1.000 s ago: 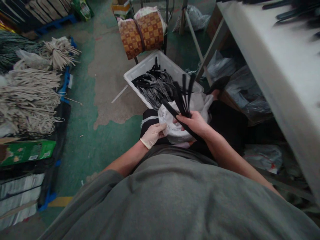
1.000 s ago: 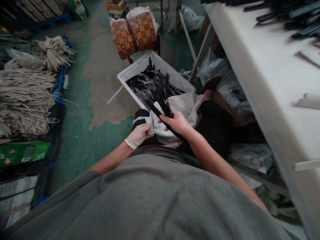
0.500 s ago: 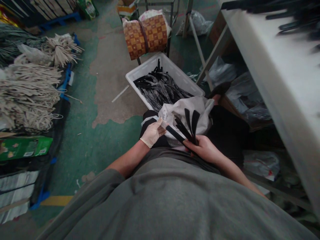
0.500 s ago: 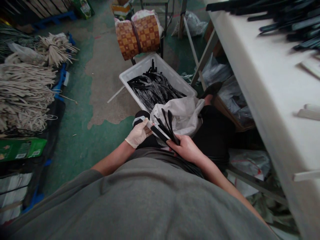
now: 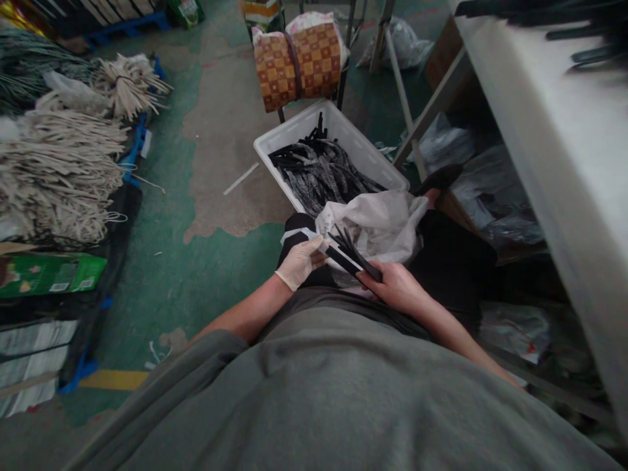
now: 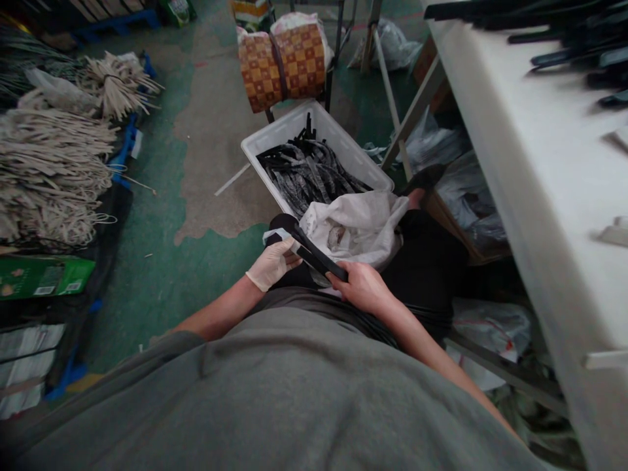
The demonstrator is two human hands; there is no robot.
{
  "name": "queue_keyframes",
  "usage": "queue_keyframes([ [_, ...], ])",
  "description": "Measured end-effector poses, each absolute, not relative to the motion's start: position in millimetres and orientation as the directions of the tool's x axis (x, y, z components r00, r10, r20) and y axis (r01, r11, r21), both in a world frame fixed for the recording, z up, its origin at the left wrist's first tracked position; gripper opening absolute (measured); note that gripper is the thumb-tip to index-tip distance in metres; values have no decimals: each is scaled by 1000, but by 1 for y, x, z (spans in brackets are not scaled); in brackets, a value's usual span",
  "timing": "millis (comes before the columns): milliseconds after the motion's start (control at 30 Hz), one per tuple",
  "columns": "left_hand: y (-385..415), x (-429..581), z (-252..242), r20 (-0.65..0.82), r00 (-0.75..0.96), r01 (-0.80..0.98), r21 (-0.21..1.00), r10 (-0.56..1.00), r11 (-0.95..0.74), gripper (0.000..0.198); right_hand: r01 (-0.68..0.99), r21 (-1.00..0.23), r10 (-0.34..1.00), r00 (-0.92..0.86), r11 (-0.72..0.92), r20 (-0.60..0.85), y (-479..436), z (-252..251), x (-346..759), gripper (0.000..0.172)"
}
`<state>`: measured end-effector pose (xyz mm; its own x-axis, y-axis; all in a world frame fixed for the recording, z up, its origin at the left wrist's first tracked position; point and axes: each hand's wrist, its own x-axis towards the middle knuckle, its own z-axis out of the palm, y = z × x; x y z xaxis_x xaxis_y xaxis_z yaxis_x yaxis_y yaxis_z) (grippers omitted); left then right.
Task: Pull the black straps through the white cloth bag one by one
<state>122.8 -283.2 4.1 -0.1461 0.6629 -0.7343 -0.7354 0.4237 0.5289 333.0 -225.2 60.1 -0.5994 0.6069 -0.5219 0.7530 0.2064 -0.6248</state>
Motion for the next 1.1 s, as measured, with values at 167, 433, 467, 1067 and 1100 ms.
queue_keyframes([
  [167, -284, 122, -2, -750, -155, -746, 516, 643, 421, 21, 769, -625, 682, -531, 137, -504, -222, 63, 333, 30],
  [433, -283, 124, -8, -750, -176, -773, 506, 638, 382, 19, 750, -607, 606, -618, 264, -500, -227, 58, 330, 28],
  [467, -284, 124, -9, -748, -180, -774, 508, 638, 378, 19, 753, -604, 614, -613, 261, -498, -227, 57, 330, 28],
  [1067, -287, 128, -8, -740, -178, -757, 524, 649, 390, 33, 784, -514, 615, -605, 348, -505, -229, 56, 323, 24],
  [1100, -288, 128, -9, -735, -176, -755, 528, 655, 390, 34, 785, -509, 614, -604, 352, -508, -228, 57, 322, 24],
])
